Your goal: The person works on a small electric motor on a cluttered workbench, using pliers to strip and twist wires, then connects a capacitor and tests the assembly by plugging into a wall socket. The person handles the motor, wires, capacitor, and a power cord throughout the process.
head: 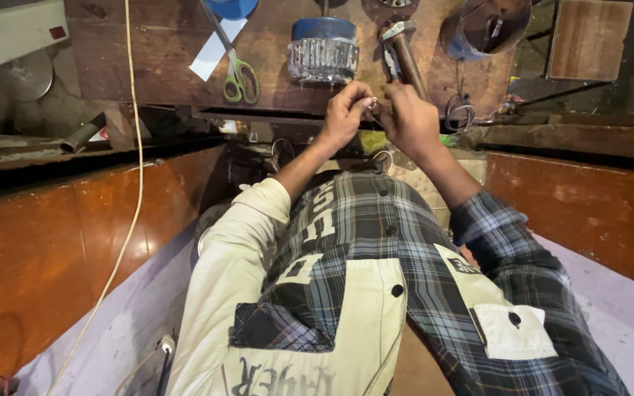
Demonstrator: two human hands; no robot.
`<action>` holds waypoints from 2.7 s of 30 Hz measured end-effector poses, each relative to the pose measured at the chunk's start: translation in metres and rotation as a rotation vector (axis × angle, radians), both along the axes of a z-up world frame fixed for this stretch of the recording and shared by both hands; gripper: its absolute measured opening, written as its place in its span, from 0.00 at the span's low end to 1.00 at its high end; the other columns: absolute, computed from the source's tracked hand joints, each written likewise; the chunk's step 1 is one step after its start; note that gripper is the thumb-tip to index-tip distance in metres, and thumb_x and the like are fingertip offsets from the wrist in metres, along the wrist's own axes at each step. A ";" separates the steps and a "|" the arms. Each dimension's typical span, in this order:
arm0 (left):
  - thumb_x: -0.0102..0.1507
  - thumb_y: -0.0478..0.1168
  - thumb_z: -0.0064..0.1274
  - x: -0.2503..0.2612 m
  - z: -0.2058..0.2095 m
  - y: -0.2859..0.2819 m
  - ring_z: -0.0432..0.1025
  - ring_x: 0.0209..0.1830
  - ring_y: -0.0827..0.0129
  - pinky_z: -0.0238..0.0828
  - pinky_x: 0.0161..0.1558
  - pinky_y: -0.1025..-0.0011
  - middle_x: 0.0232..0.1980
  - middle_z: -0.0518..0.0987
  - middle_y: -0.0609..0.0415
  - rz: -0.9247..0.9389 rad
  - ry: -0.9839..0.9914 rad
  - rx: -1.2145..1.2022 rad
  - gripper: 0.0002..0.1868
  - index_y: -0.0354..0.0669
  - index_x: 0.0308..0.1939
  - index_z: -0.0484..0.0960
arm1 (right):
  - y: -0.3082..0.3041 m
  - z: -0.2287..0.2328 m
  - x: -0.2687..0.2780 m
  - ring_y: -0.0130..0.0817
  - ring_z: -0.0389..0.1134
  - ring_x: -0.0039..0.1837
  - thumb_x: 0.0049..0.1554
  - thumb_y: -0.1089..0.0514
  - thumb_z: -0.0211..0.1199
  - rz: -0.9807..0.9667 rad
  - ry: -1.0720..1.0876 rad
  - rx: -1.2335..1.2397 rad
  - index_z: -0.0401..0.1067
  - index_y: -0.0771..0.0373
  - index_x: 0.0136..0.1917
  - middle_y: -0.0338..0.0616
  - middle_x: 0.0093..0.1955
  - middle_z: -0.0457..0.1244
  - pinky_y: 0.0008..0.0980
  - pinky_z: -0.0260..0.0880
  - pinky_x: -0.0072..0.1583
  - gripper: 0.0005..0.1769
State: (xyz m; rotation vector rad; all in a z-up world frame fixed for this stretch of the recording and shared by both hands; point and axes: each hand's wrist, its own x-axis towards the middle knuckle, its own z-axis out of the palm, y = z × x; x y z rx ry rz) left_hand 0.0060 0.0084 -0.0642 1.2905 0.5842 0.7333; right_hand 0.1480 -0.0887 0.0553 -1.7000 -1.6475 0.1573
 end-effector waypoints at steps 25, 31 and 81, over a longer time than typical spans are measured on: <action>0.66 0.26 0.51 -0.004 0.026 -0.005 0.70 0.31 0.81 0.69 0.33 0.78 0.37 0.73 0.60 0.045 0.075 0.142 0.04 0.36 0.40 0.76 | 0.002 -0.042 -0.006 0.25 0.59 0.28 0.63 0.56 0.63 -0.059 1.945 -0.518 0.77 0.66 0.47 0.39 0.35 0.66 0.26 0.57 0.31 0.10; 0.66 0.26 0.51 -0.004 0.025 -0.005 0.68 0.30 0.81 0.67 0.33 0.78 0.38 0.71 0.59 0.029 0.059 0.103 0.04 0.36 0.40 0.76 | -0.016 -0.022 -0.013 0.39 0.67 0.39 0.66 0.55 0.66 -0.060 -0.232 0.088 0.75 0.62 0.52 0.42 0.41 0.66 0.37 0.66 0.41 0.08; 0.72 0.49 0.49 -0.054 -0.020 -0.028 0.70 0.27 0.81 0.63 0.28 0.81 0.39 0.83 0.60 -0.030 0.199 -0.639 0.15 0.43 0.51 0.83 | -0.035 -0.098 -0.044 0.33 0.74 0.47 0.62 0.56 0.69 -0.135 0.613 -0.309 0.79 0.66 0.57 0.48 0.47 0.73 0.31 0.73 0.49 0.14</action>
